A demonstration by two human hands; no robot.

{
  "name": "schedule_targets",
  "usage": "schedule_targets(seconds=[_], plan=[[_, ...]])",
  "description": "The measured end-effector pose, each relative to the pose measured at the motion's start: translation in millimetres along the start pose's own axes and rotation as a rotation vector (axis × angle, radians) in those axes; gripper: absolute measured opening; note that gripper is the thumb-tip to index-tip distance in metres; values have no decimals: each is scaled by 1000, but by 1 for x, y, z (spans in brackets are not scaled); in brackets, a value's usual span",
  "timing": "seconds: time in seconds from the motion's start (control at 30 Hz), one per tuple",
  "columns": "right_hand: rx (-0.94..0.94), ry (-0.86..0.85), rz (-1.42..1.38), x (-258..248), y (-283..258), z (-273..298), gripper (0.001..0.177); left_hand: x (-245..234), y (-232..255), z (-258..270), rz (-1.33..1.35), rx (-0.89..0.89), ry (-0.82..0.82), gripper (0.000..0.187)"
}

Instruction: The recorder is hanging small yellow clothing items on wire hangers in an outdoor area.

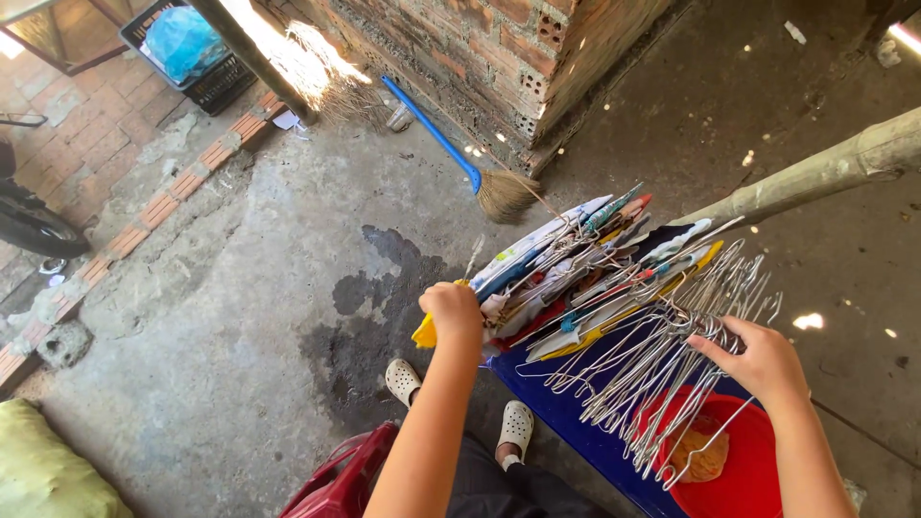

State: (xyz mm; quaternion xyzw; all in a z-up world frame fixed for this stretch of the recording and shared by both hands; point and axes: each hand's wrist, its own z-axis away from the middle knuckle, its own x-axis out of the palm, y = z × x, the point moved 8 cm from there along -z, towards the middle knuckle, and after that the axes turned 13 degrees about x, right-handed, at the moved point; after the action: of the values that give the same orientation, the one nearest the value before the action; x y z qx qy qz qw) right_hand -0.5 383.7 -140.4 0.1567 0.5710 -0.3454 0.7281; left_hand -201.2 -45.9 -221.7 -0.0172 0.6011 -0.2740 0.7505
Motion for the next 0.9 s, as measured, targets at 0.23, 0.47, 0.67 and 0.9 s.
schedule_targets(seconds=[0.23, 0.47, 0.67, 0.9], plan=[[13, 17, -17, -9, -5, 0, 87, -83, -85, 93, 255, 7, 395, 18], [34, 24, 58, -4, 4, -13, 91, -160, -118, 145, 232, -72, 813, 45], [44, 4, 65, -2, 3, -10, 90, -154, -55, 82, 177, 0, 719, 42], [85, 5, 76, -12, -5, -1, 82, -88, 3, 44, 346, 63, 541, 34]])
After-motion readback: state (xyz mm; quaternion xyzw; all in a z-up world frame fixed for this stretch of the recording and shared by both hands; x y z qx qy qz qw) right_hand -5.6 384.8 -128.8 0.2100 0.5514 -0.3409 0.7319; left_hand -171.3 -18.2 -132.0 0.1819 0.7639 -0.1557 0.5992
